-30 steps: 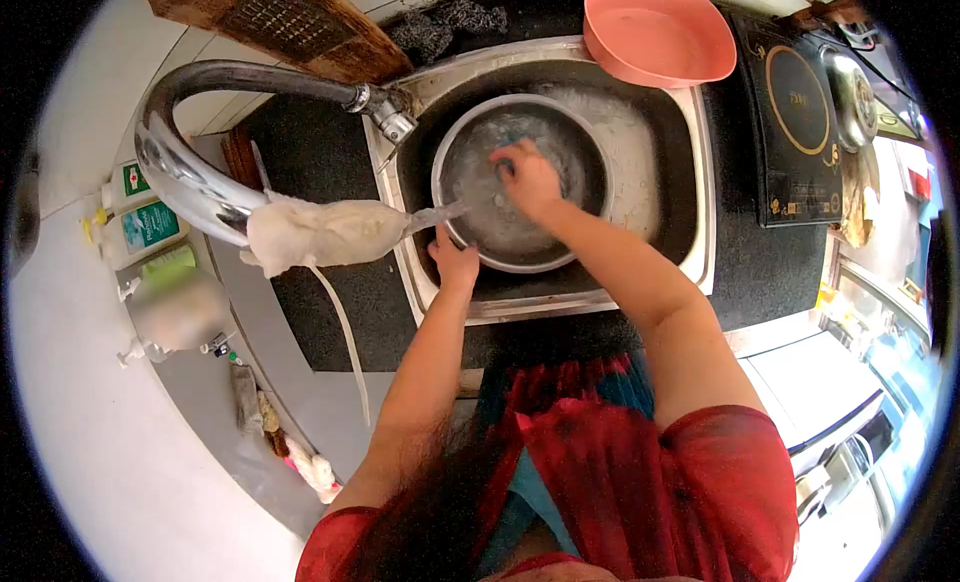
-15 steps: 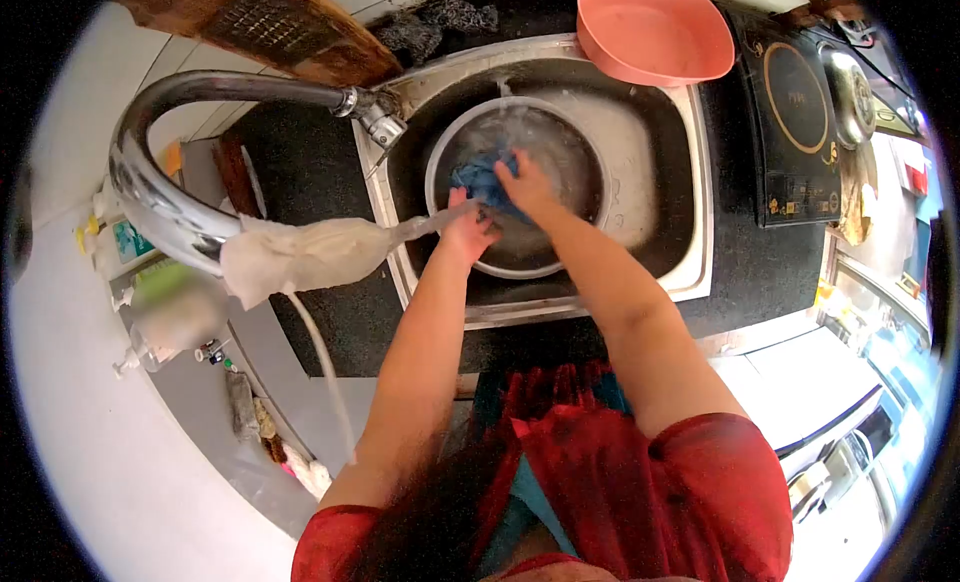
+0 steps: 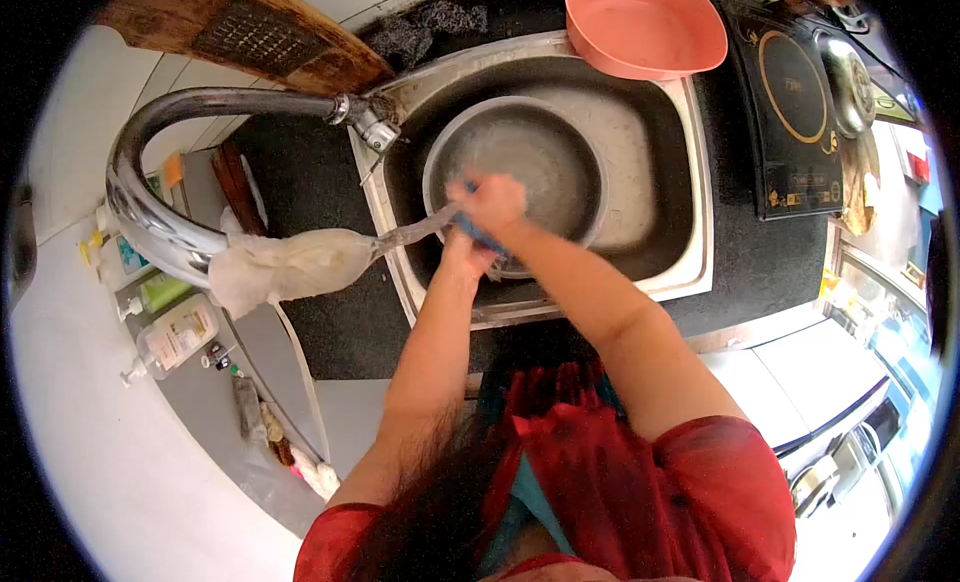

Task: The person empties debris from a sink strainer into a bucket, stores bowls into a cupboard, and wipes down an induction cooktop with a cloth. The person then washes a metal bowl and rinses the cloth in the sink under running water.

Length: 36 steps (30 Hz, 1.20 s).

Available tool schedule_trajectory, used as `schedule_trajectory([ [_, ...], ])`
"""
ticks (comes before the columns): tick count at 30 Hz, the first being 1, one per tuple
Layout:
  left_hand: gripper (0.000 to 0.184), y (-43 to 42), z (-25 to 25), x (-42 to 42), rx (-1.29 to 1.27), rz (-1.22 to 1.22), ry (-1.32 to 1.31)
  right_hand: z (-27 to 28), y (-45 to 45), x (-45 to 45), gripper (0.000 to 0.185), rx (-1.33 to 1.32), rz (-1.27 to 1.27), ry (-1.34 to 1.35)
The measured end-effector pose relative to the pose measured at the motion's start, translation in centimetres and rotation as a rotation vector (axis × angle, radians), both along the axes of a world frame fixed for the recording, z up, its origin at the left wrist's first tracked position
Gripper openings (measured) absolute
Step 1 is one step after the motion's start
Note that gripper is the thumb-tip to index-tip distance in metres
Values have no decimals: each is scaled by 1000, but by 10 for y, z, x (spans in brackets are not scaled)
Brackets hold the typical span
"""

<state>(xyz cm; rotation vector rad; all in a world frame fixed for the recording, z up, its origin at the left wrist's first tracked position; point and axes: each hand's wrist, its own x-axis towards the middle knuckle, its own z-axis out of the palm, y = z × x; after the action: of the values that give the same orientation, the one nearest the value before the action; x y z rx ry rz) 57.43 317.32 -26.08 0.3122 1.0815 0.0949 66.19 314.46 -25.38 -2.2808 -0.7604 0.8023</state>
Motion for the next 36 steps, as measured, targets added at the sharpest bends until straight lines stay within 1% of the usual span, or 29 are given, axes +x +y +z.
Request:
schedule_trajectory([
  [1,41,-6,3,0,-25,44,-99,-18,-1,22,35,4,-66,-9],
  [2,46,-5,-11,2,-19,85,-88,-35,-8,37,37,6,-130,-13],
  [3,51,-3,-23,-1,-12,131,-71,-43,-18,47,38,-58,-144,-24],
  [4,54,2,-19,-2,-15,157,24,-48,-24,56,40,-116,-152,-45],
  [6,63,15,-7,-2,-28,200,212,-68,-30,50,40,-81,-272,-303],
  [7,66,17,-5,-3,-60,163,166,-80,-34,43,40,-68,-339,-433],
  [8,69,17,-6,-6,-95,123,122,-92,-33,31,39,6,-290,-315],
  [9,73,17,-6,-7,-129,84,77,-82,-31,20,37,44,-240,-17],
  [10,69,18,-8,-5,-154,81,113,-70,-30,4,36,84,-185,278],
  [11,66,22,-20,-12,-119,77,55,-74,-30,-23,36,239,-171,405],
  [12,63,29,-44,-28,-85,72,-1,-36,-35,-40,36,312,-102,413],
  [13,56,28,-24,-25,-135,20,-140,-20,-38,-59,36,384,-91,297],
  [14,51,27,-1,-21,-182,-39,-278,17,-44,-65,34,348,-80,416],
  [15,48,25,-4,-21,-159,-9,-217,33,-46,-71,31,356,32,374],
  [17,44,20,-17,-23,-109,49,-96,52,-44,-77,28,406,64,231],
  [20,38,14,-43,-30,-100,165,-403,26,-26,-50,27,318,134,-74],
  [21,37,11,-46,-33,-97,205,-499,5,-16,-42,29,260,-8,38],
  [22,36,8,-34,-25,-62,138,-347,-17,-5,-29,31,201,-147,145],
  [23,36,5,-10,-8,-28,69,-197,-28,-1,-6,34,73,-145,48],
  [24,36,6,4,2,7,-1,-49,-39,-4,19,37,-54,-145,-51],
  [26,45,14,-19,-8,-11,117,-48,-45,-23,51,41,-120,-68,18],
  [27,50,19,-28,-9,-15,186,-60,-53,-34,59,40,-127,-134,-97],
  [28,62,15,7,0,143,103,100,-64,-39,61,41,-134,-203,-212],
  [31,68,21,5,-4,-65,6,217,-78,-40,33,39,-129,-349,-364],
  [32,68,17,12,3,-50,7,286,-106,-39,19,37,10,-315,-400],
  [34,63,24,-18,-11,-180,87,-38,-72,-37,-11,38,283,-229,523],
  [35,61,29,-29,-17,-245,125,-199,-36,-37,-31,29,446,-197,319],
  [36,51,32,-20,-13,-119,91,38,-13,-39,-45,29,368,-104,413],
])
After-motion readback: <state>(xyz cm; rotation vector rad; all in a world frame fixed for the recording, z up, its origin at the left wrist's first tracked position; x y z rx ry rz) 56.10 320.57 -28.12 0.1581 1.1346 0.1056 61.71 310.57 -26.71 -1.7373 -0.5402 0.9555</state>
